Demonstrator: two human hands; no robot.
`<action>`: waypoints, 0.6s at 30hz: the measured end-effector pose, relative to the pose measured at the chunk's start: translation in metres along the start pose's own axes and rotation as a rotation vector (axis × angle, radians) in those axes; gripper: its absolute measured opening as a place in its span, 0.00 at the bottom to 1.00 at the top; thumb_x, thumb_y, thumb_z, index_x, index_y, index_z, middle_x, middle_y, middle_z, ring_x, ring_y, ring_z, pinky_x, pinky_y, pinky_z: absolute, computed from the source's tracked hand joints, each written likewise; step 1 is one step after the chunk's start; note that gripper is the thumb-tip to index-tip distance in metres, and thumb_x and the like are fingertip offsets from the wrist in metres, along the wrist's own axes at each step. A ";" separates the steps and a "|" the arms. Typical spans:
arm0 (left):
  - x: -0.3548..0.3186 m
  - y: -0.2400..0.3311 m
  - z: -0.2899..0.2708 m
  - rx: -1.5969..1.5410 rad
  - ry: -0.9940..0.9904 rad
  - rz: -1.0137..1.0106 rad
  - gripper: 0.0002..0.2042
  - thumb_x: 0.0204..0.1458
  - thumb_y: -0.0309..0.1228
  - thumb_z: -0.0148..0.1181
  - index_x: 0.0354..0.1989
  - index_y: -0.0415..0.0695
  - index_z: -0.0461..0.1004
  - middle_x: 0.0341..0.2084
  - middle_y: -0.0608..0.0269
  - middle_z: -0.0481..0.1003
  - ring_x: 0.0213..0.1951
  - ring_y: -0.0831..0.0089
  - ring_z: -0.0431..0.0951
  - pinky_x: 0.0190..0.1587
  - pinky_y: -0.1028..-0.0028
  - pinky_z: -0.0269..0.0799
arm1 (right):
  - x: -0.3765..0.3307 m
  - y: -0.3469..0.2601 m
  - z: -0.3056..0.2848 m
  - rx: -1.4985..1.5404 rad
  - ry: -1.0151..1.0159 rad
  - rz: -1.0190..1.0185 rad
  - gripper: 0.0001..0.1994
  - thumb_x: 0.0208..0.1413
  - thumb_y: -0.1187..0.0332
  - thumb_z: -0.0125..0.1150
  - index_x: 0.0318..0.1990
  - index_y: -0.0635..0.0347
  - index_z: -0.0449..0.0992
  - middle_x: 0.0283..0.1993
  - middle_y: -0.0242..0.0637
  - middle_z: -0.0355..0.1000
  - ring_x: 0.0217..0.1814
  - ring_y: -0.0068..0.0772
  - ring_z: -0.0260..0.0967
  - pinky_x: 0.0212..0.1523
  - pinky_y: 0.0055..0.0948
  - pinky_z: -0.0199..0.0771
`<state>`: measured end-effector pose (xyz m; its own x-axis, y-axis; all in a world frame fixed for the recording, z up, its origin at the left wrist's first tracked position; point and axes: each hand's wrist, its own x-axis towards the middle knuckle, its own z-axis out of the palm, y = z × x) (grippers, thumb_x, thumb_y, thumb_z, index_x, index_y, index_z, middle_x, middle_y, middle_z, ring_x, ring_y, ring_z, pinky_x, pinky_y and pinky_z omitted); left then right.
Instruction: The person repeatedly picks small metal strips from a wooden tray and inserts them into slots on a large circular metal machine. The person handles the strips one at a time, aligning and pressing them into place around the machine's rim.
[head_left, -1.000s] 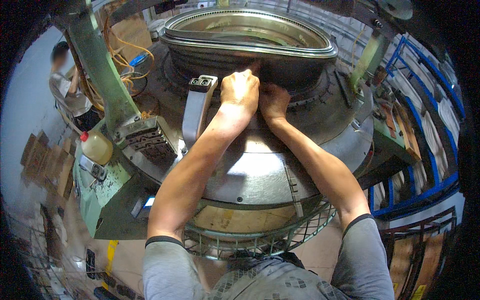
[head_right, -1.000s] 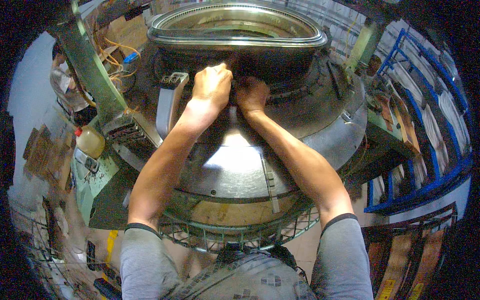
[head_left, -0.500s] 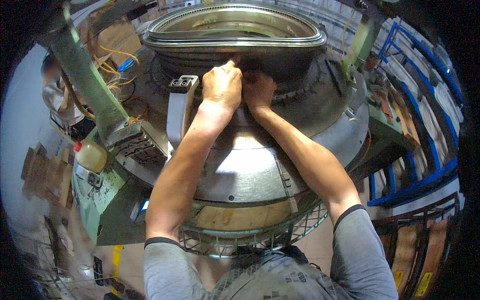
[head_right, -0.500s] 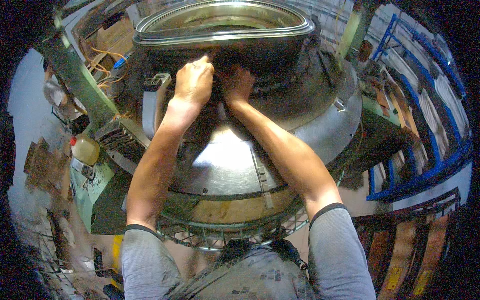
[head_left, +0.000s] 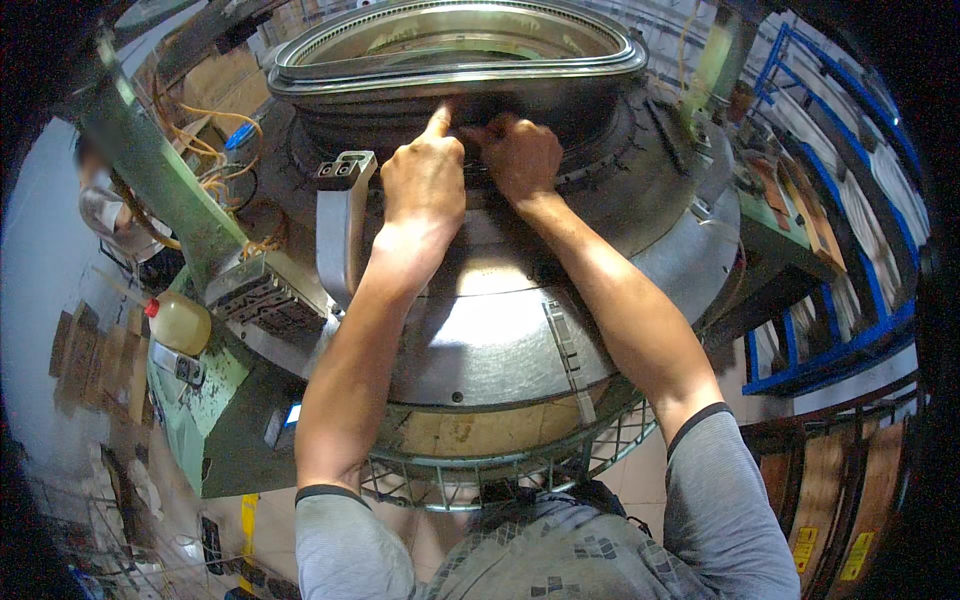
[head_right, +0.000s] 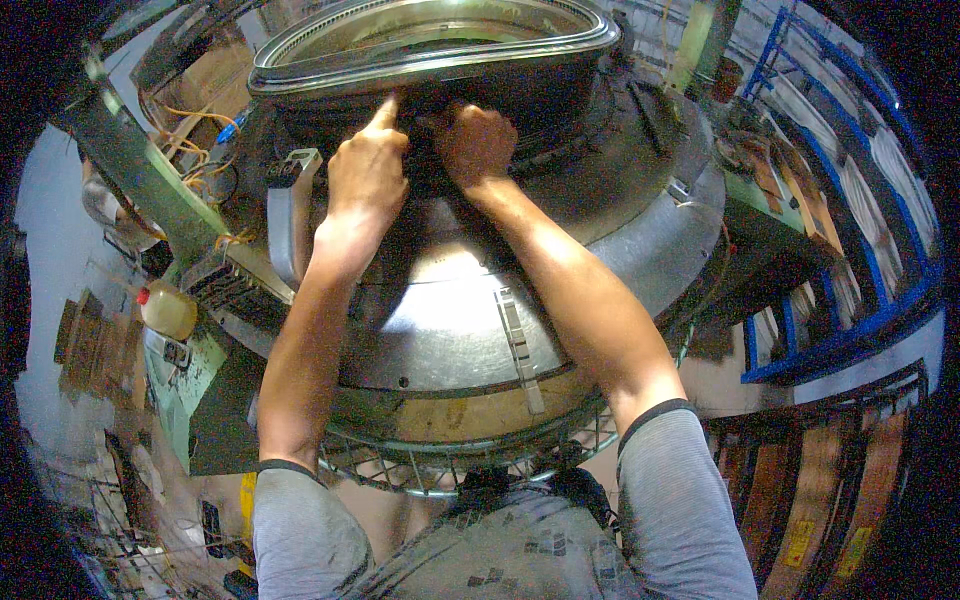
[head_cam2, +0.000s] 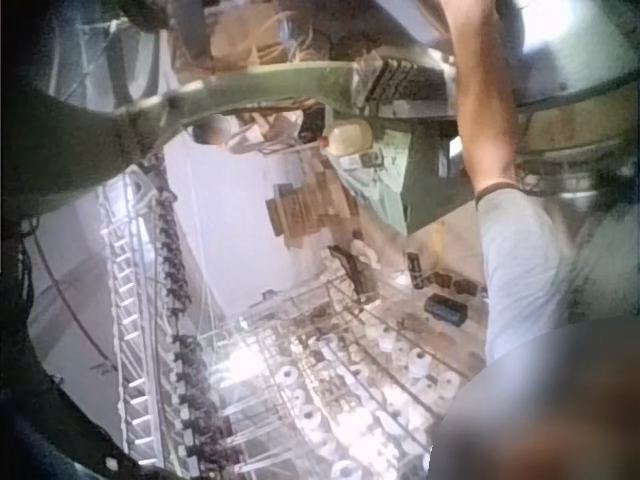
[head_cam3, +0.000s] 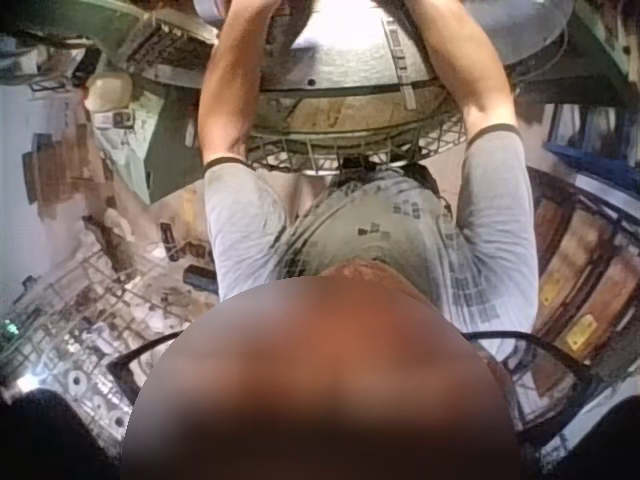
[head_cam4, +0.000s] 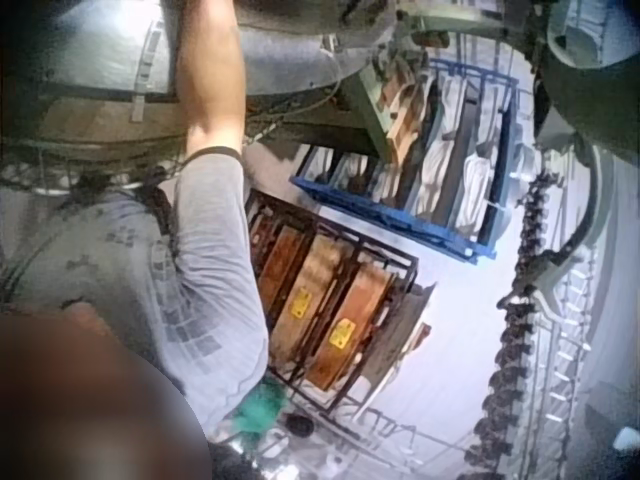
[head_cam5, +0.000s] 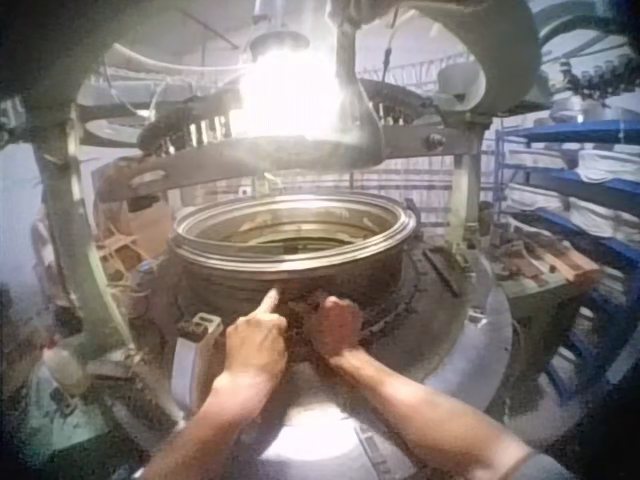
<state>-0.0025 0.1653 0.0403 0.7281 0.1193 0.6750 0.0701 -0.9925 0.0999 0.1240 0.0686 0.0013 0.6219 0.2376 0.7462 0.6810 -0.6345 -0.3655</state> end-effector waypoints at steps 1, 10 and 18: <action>-0.004 0.000 -0.002 -0.056 0.032 -0.025 0.05 0.42 0.17 0.61 0.25 0.40 0.80 0.39 0.52 0.79 0.38 0.49 0.82 0.41 0.57 0.80 | 0.001 0.001 0.001 0.033 -0.018 0.018 0.14 0.51 0.53 0.69 0.30 0.55 0.85 0.27 0.48 0.78 0.30 0.49 0.79 0.31 0.41 0.77; -0.008 0.001 0.003 -0.532 0.208 -0.201 0.14 0.36 0.16 0.56 0.33 0.37 0.82 0.29 0.43 0.80 0.35 0.48 0.82 0.42 0.60 0.77 | 0.021 -0.003 -0.002 1.252 -0.418 0.783 0.11 0.54 0.76 0.54 0.42 0.67 0.80 0.33 0.41 0.77 0.28 0.34 0.71 0.29 0.33 0.72; -0.007 -0.003 0.022 -0.685 0.344 -0.198 0.13 0.38 0.15 0.58 0.34 0.36 0.82 0.28 0.48 0.82 0.33 0.59 0.84 0.39 0.67 0.77 | 0.019 -0.011 -0.022 1.473 -0.499 0.698 0.11 0.57 0.72 0.59 0.45 0.65 0.80 0.38 0.38 0.78 0.30 0.25 0.70 0.29 0.25 0.70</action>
<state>0.0066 0.1665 0.0193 0.4863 0.4043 0.7746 -0.3406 -0.7287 0.5942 0.1201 0.0641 0.0318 0.7918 0.6018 0.1041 -0.1763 0.3885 -0.9044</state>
